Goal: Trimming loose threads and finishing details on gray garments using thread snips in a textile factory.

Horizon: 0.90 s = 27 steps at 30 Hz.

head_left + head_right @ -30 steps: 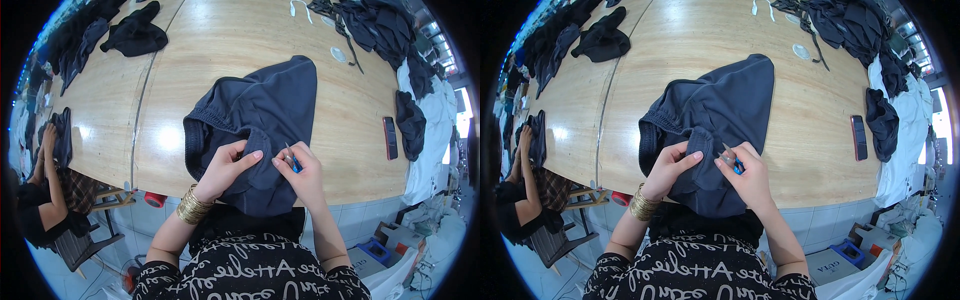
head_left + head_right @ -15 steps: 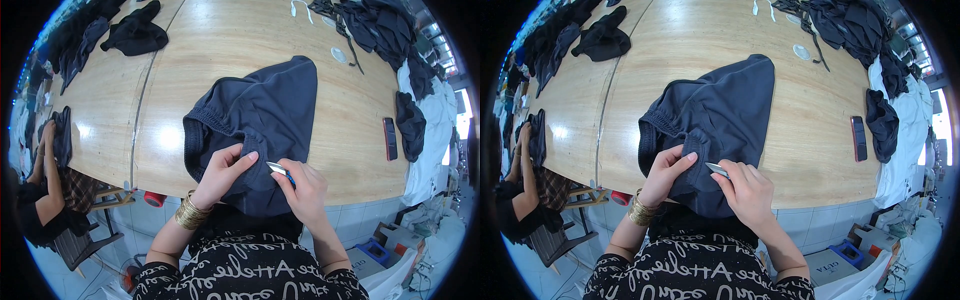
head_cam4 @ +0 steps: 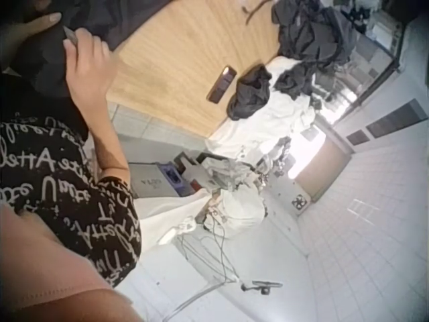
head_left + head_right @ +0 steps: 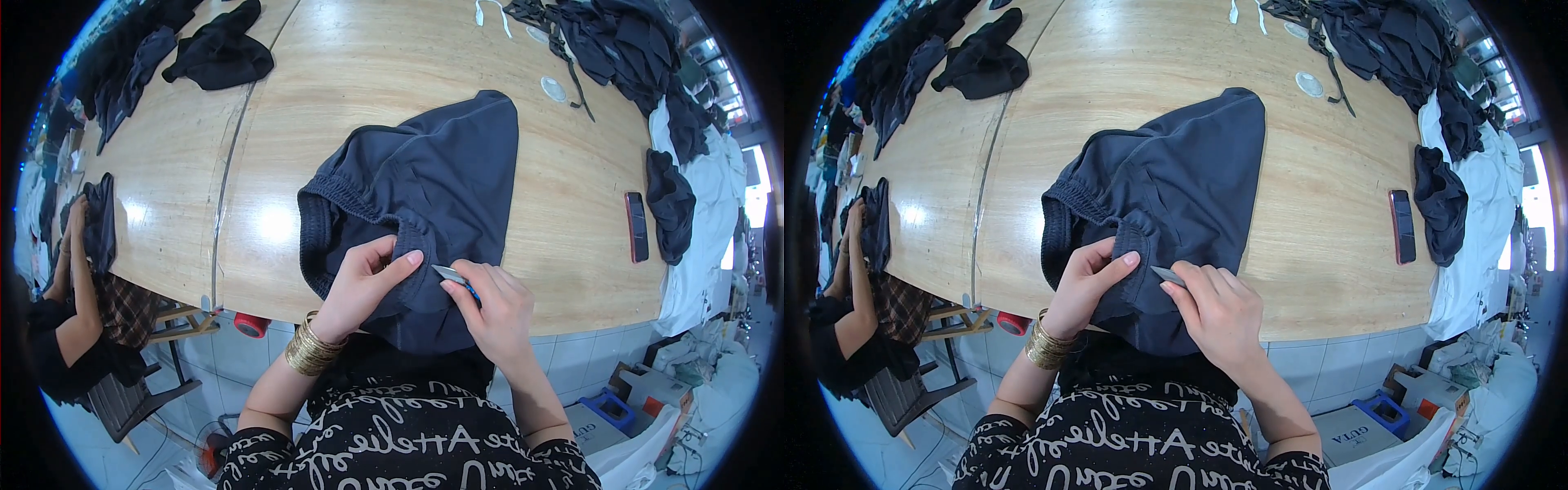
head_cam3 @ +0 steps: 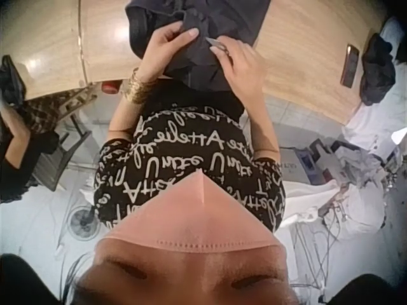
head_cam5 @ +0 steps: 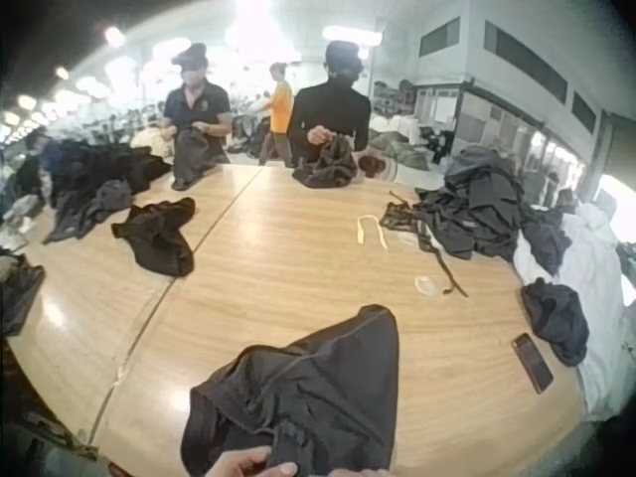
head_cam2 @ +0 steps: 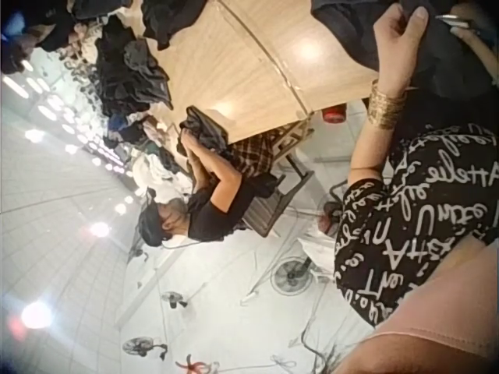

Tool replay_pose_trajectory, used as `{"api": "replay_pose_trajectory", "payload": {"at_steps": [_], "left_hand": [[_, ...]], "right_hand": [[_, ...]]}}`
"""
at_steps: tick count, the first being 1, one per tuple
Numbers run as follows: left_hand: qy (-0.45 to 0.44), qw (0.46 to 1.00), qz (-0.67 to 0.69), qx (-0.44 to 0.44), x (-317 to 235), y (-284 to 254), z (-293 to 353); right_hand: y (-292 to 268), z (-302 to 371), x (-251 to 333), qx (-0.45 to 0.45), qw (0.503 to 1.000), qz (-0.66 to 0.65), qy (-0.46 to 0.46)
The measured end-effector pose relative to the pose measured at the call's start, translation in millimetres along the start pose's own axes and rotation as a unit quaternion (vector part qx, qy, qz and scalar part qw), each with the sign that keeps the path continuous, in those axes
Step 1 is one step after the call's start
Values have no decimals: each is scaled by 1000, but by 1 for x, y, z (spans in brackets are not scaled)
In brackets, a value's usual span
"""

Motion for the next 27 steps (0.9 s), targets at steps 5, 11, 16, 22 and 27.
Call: {"api": "replay_pose_trajectory", "payload": {"at_steps": [5,11,16,22,27], "left_hand": [[2,1000,4,-16,-4,1,-1],[39,993,-105,29,-4,1,3],[393,725,-551,-125,-91,9,11],[212,832,-507,71,-55,-7,-24],[187,861,-461,106,-45,16,-16]], "right_hand": [[3,5,-26,10,965,-169,200],[23,7,-35,42,918,-290,266],[25,10,-63,57,893,-336,293],[14,1,-78,75,815,-430,382],[-16,-22,-41,-10,943,-236,236]]}}
Point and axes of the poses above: each hand's wrist, its own z-axis away from the middle knuckle, its own y-axis out of the palm, x = y × z, the point moved 8 cm from there along -z, towards the middle knuckle, and after that the axes turned 4 degrees about y, right-handed, at the moved point
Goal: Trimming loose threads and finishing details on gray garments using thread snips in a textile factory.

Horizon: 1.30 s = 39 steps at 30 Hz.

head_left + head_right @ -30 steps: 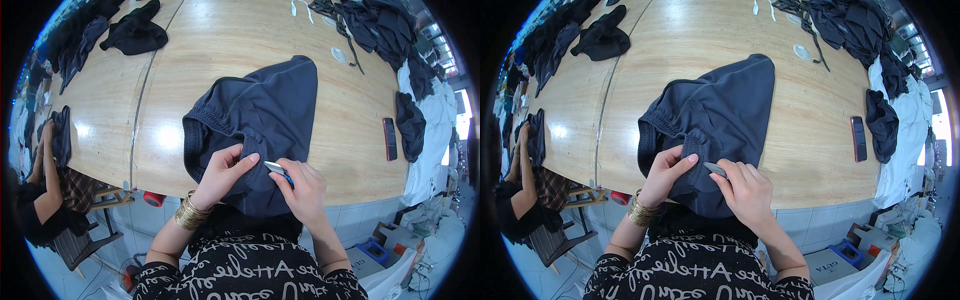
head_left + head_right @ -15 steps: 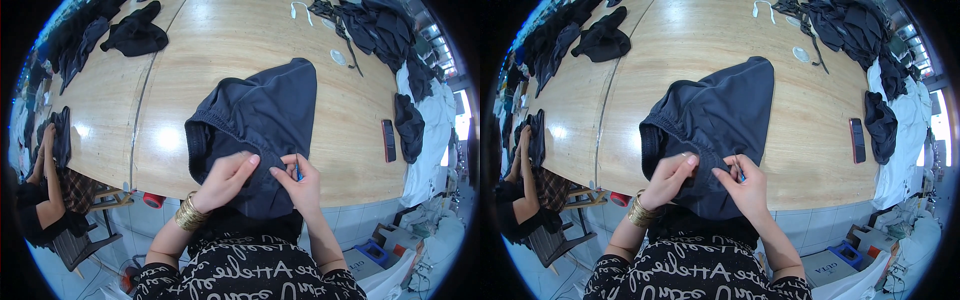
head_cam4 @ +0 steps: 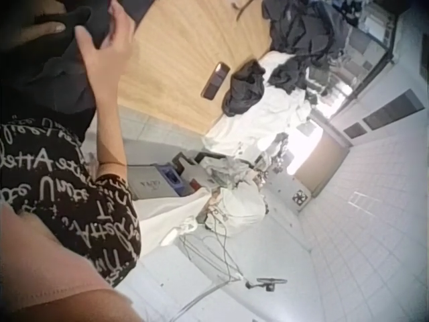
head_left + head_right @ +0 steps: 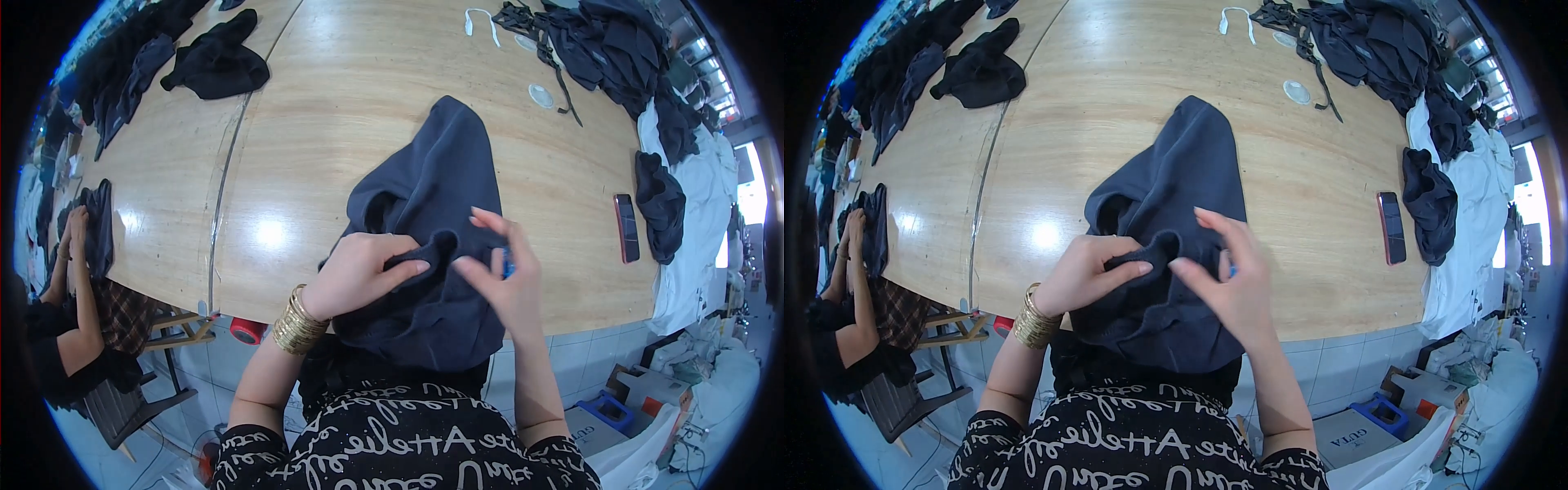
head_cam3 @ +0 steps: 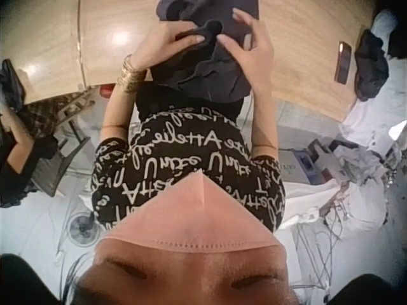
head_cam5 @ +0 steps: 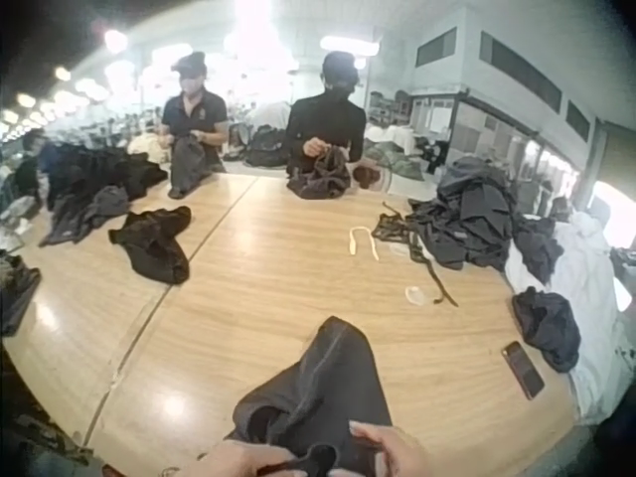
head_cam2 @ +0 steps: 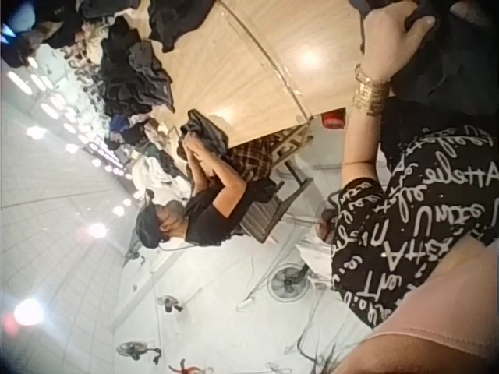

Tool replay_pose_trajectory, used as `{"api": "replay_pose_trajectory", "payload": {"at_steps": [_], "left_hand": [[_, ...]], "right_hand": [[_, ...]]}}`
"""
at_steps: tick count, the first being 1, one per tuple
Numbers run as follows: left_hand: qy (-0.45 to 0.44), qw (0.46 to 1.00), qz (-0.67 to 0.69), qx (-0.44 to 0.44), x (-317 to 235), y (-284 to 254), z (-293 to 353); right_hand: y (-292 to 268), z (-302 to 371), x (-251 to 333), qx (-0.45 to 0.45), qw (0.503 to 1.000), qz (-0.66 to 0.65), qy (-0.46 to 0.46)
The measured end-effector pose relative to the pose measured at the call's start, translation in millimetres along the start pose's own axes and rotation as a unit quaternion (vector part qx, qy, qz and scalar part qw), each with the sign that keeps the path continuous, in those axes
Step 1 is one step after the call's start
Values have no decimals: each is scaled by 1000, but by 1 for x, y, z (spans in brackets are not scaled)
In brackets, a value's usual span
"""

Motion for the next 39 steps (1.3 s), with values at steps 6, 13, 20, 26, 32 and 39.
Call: {"api": "replay_pose_trajectory", "payload": {"at_steps": [6,13,20,26,32,39], "left_hand": [[-21,996,77,45,0,-15,1],[-152,961,218,80,38,-32,28],[-143,952,264,52,39,-31,28],[-61,992,109,-5,28,-19,22],[49,995,70,-47,-18,-12,7],[-105,973,142,-146,50,-71,38]], "right_hand": [[-6,-11,-33,115,988,-76,76],[-33,-3,-34,52,947,-259,185],[-40,-3,-44,52,949,-244,191],[-20,-6,-16,64,990,121,-43],[36,-3,-2,244,966,78,-45],[-68,-15,-25,20,930,-342,131]]}}
Point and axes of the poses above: each hand's wrist, its own z-axis away from the middle knuckle, its own y-axis out of the palm, x = y × z, the point moved 8 cm from there along -z, towards the middle knuckle, and after that the axes turned 4 degrees about y, right-handed, at the moved point
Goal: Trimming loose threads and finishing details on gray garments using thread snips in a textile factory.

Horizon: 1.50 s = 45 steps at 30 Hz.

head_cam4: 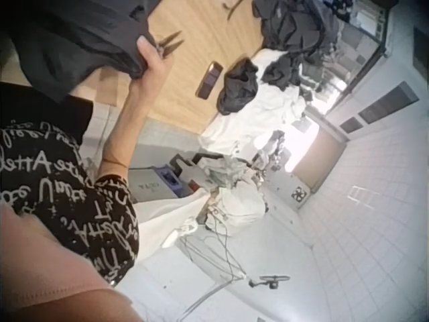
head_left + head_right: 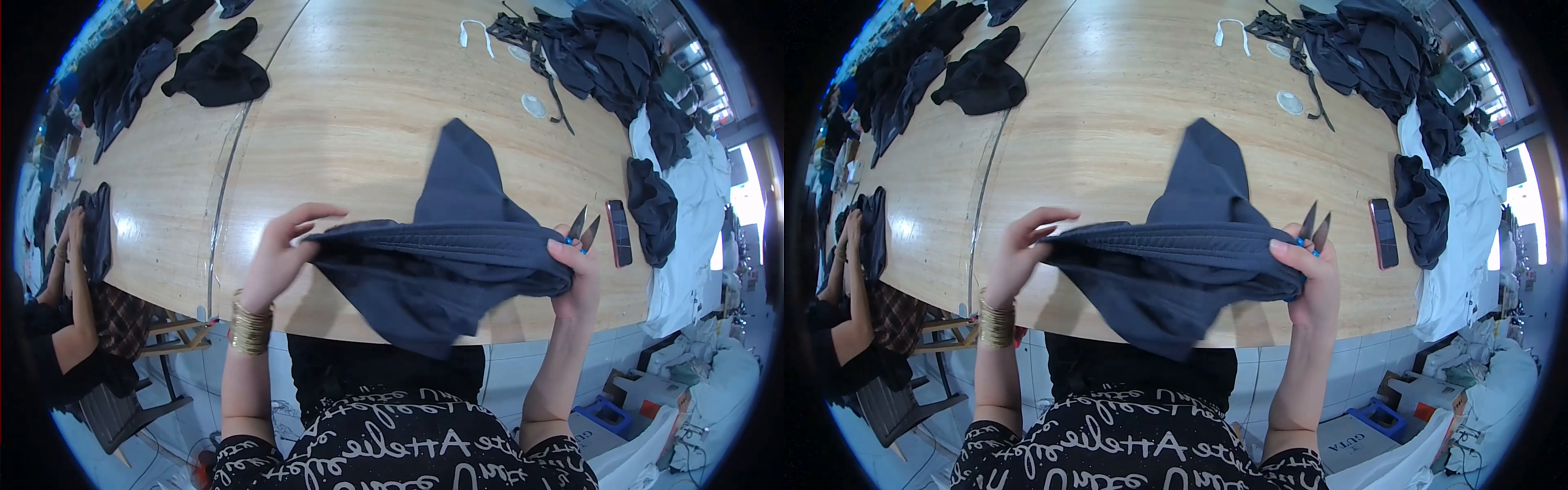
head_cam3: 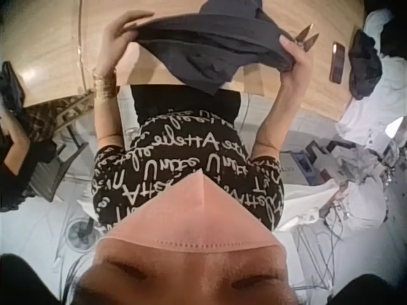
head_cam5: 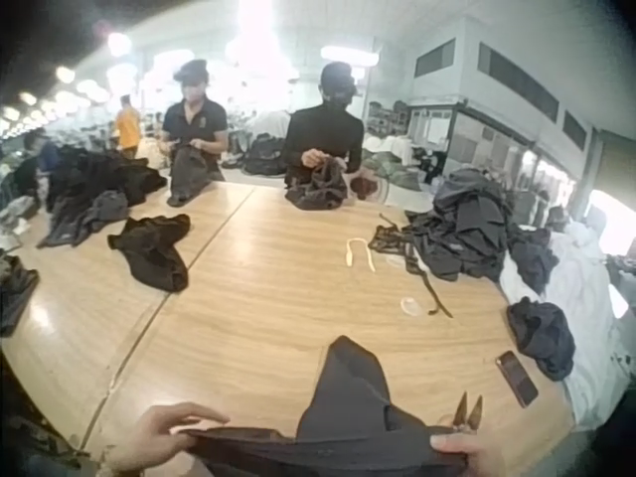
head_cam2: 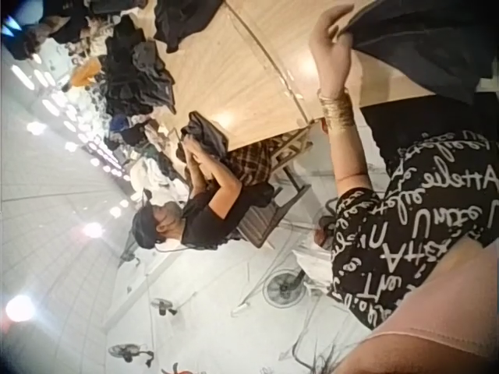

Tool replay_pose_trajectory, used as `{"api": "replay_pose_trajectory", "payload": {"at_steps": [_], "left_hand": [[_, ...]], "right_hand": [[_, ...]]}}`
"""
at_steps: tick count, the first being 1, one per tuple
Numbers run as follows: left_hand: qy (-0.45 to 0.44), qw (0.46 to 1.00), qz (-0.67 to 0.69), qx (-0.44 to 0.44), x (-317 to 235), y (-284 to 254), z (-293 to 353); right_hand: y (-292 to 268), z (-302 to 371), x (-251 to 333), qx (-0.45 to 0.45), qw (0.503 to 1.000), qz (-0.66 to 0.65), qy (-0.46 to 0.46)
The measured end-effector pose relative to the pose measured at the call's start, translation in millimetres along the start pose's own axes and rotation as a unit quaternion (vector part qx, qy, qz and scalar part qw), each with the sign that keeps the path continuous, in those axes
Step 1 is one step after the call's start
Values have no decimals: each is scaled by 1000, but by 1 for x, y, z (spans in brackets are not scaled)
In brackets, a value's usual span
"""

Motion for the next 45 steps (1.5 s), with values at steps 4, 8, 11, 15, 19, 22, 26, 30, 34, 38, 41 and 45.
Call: {"api": "replay_pose_trajectory", "payload": {"at_steps": [4,8,11,15,19,22,26,30,34,38,41,45], "left_hand": [[-74,986,141,39,20,-7,1],[-76,984,158,13,19,-6,-1],[-83,982,172,14,18,-1,0],[-83,980,179,15,17,3,-1],[-101,976,189,47,12,23,3],[-104,969,191,117,11,57,9],[-111,958,176,198,-3,87,15],[-142,937,267,174,3,94,18],[-152,926,320,134,-3,96,17],[-152,914,351,137,-2,97,22],[-144,904,382,126,-3,96,22],[-146,910,371,115,2,99,23]], "right_hand": [[-9,3,-12,-46,998,-44,7],[-12,4,-16,-52,998,-32,25],[-16,7,-19,-50,998,-28,26],[-16,8,-18,-42,998,-46,22],[-19,3,-29,-38,992,106,51],[-8,-2,-36,-35,984,159,68],[9,8,-5,-130,830,470,-272],[49,35,-4,-83,835,458,-292],[86,42,-25,73,883,358,-295],[98,39,-32,95,891,339,-285],[101,35,-39,119,898,321,-275],[103,39,-40,107,882,316,-334]]}}
Point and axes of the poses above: each hand's wrist, its own z-axis away from the middle knuckle, its own y-axis out of the palm, x = y × z, the point moved 8 cm from there along -z, towards the middle knuckle, and after that the axes turned 4 degrees about y, right-handed, at the moved point
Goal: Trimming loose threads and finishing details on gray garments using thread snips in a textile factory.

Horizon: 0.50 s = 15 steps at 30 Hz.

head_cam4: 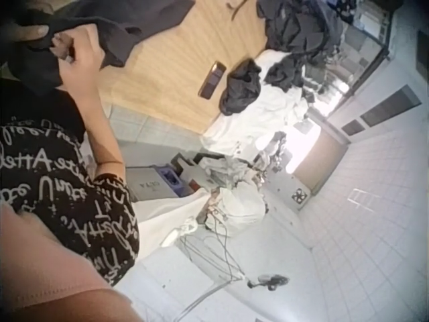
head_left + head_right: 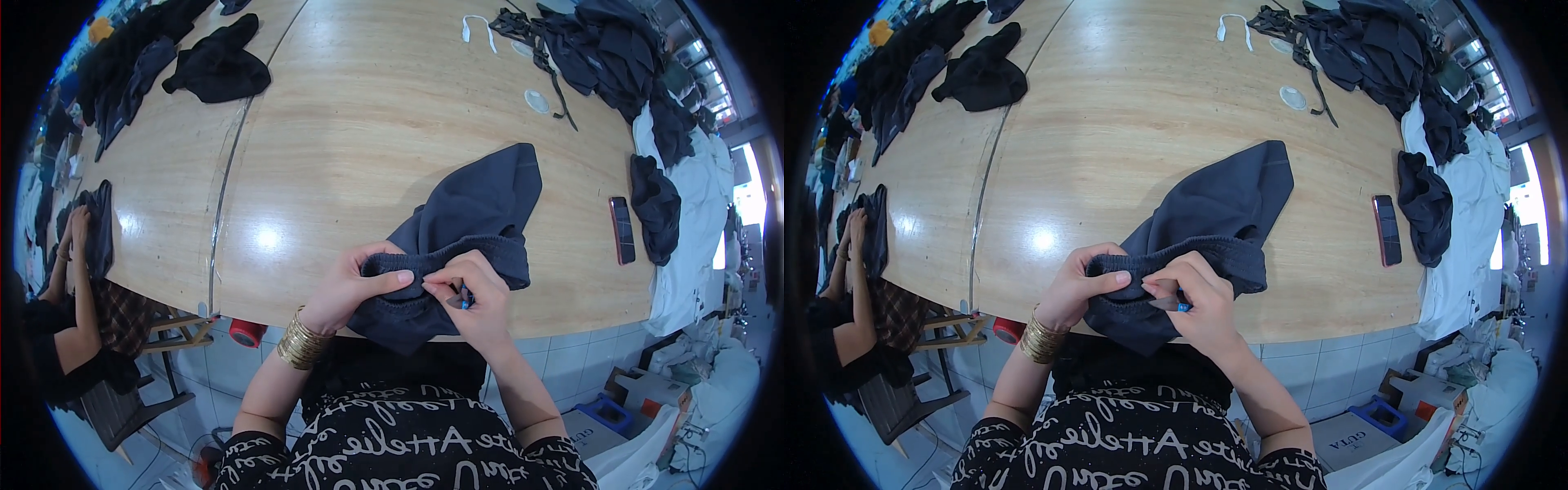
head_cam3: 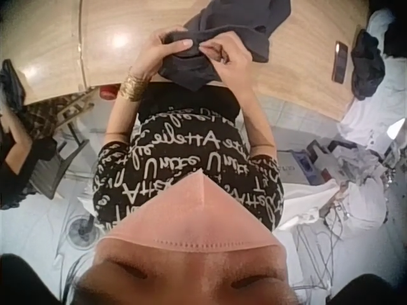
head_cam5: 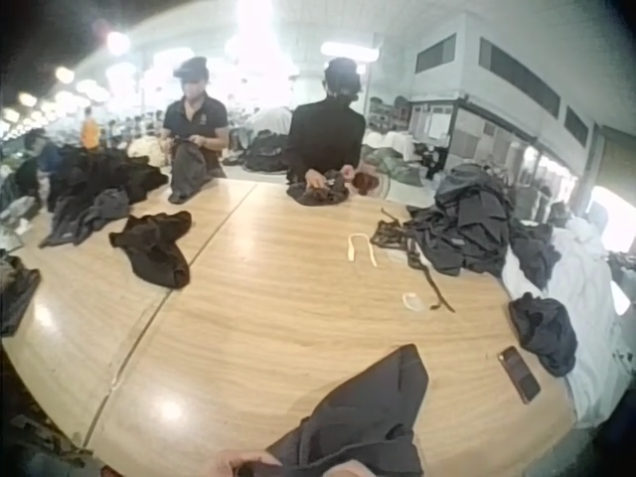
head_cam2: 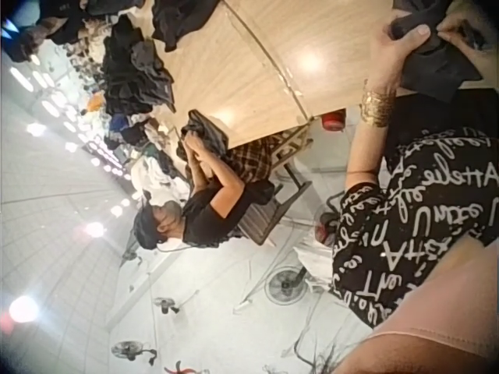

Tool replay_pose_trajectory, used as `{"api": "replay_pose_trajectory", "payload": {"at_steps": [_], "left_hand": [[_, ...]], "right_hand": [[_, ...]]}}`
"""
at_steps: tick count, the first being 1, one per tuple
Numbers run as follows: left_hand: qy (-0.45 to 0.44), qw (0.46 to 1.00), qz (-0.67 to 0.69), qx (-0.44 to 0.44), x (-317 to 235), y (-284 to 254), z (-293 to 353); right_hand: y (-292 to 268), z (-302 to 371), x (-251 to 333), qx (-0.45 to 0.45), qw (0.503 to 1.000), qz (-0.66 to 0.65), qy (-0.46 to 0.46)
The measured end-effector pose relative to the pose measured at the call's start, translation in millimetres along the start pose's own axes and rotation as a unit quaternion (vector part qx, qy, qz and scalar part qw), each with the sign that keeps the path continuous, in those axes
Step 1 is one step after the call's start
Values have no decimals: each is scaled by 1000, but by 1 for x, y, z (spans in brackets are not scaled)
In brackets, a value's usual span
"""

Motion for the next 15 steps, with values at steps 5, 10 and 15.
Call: {"api": "replay_pose_trajectory", "payload": {"at_steps": [5,10,15], "left_hand": [[5,998,-14,-54,-6,-4,1],[-11,999,-26,-19,-5,-1,1],[-26,1000,6,-5,-5,6,4]], "right_hand": [[-5,7,-9,77,989,-45,115],[-5,26,-15,241,925,-58,288],[-24,7,-1,110,964,134,203]]}}
Point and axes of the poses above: each hand's wrist, its own z-axis away from the middle knuckle, its own y-axis out of the palm, x = y × z, the point moved 8 cm from there along -z, towards the middle knuckle, and after that the axes turned 4 degrees about y, right-handed, at the moved point
